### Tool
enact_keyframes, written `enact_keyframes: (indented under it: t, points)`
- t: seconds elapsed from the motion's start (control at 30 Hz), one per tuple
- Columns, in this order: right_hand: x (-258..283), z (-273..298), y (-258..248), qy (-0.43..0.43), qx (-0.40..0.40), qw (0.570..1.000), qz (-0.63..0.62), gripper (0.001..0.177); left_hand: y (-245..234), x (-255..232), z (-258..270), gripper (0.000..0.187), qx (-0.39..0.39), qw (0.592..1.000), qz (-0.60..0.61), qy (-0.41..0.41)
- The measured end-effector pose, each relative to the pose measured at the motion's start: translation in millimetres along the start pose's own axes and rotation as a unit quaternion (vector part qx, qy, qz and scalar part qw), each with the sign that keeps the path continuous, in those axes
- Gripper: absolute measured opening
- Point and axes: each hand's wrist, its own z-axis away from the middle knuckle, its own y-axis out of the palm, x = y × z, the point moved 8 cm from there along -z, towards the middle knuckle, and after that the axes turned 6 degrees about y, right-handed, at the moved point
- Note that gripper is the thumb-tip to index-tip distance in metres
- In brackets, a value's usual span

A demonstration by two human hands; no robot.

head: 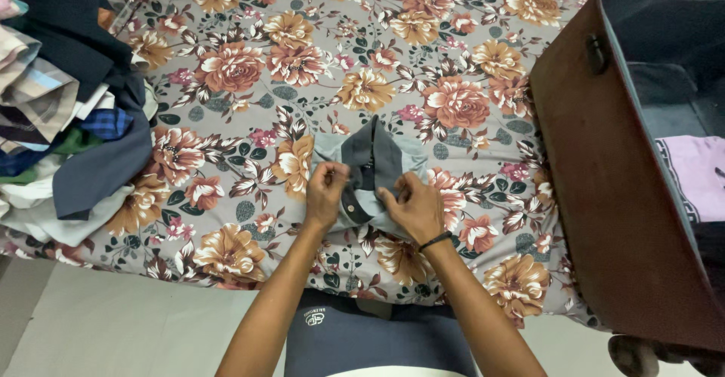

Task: The person folds a gray polo shirt and a light purple long-sleeved shirt by hand on a bed before placing them into a suitcase.

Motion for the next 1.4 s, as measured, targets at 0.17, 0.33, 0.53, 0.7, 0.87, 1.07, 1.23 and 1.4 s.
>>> enact_keyframes:
  t: [0.17,0.33,0.53,0.7,0.87,1.07,1.23,1.4]
  points:
    - [37.3,0.2,-9.9,-0.107,-0.050,0.974,0.193,0.055,27.7,-56.3,-3.0,0.065,0.058,0.947,-0.315,0.034]
    - [32.9,4.5,-0.2,-0.107,-0.046,0.966,0.231,0.030,34.3,-36.9,3.8,0.038,0.079,0.909,-0.408,0.008]
    - [-9.8,-10.5,-18.3,-0.044,-0.075,0.996,-0.020,0.023,16.9,10.5,-3.5,0.031,0.038,0.935,-0.353,0.007]
    - [-45.0,-32.3,-12.2,0.004,-0.033,0.972,-0.231,0.015,-16.1,33.6,-21.3,0.035,-0.048,0.984,-0.122,-0.121]
    - [-38.7,-62.0,26.4,0.082,0.121,0.841,-0.522,0.015,0.6,-4.2,-23.0,0.047,-0.020,0.971,0.025,-0.236]
    - [-10.2,-54.5,28.3,0.074,0.172,0.807,-0.561,0.029,14.6,-45.0,-25.7,0.036,0.063,0.981,-0.044,-0.177]
    - [-2.8,-36.7,16.5,-0.024,0.165,0.960,-0.227,0.070,2.9,-62.0,-22.7,0.035,0.095,0.942,-0.314,-0.067]
    - [18.7,-17.4,2.1,-0.223,0.044,0.973,0.050,0.069,10.2,-74.3,-15.6,0.048,0.111,0.894,-0.418,0.117]
